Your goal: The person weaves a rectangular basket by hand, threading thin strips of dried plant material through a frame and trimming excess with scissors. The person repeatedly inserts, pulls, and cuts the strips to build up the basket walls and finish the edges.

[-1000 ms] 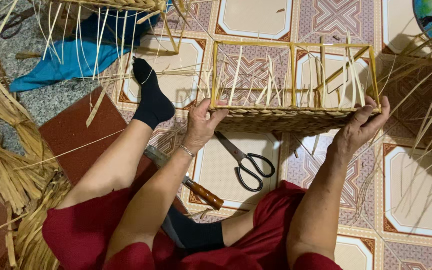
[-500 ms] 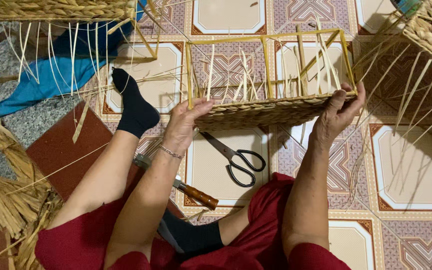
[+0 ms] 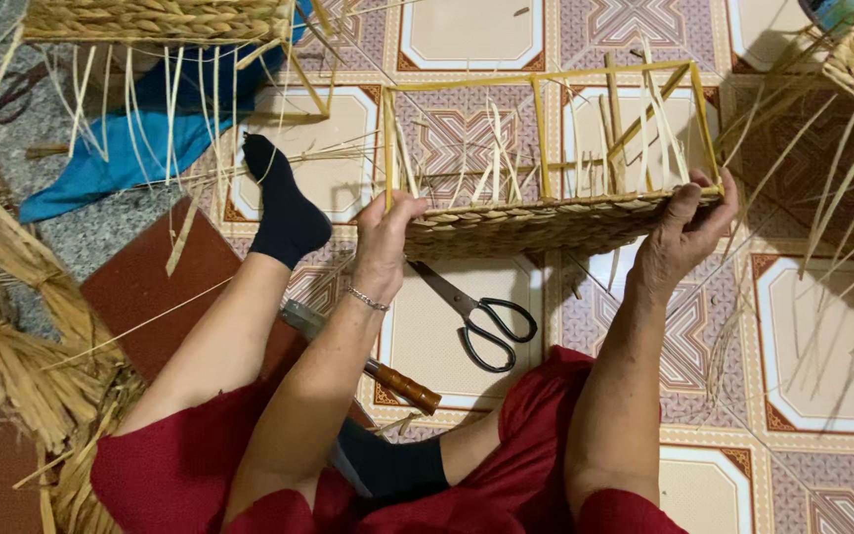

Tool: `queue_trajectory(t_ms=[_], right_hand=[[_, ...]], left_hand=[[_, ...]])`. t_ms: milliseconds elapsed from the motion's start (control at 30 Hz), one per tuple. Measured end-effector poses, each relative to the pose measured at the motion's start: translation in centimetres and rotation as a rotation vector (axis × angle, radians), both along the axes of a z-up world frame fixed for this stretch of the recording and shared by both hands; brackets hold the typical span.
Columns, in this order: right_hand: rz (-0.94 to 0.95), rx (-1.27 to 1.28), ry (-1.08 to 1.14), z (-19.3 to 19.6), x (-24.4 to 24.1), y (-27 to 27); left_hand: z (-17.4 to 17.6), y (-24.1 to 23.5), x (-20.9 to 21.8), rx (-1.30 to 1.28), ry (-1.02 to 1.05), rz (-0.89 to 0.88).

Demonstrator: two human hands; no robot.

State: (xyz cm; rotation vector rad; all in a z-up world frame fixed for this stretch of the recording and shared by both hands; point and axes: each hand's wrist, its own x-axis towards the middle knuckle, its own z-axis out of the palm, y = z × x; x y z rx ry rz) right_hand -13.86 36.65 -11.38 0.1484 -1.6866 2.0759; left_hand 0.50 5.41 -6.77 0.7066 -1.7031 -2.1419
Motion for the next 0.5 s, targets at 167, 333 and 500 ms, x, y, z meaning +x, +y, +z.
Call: queue_trajectory(t_ms=[167,333,500], right_hand=[[0.006,0.023,0.019,-0.2,0.1,0.3],[-0.026,0.049,0.029,-0.2,-0.4,0.4],[-0.028,0.033,-0.013,0.4,0.1,0.0]], left_hand=[[4.9,-0.1,1.3,-0.365,-0.175,-0.069],[7.4,0.8,2.3,-1.328,0.263,0.17],[6.9,2.0,-2.1,-1.248,-0.092,-0.348]])
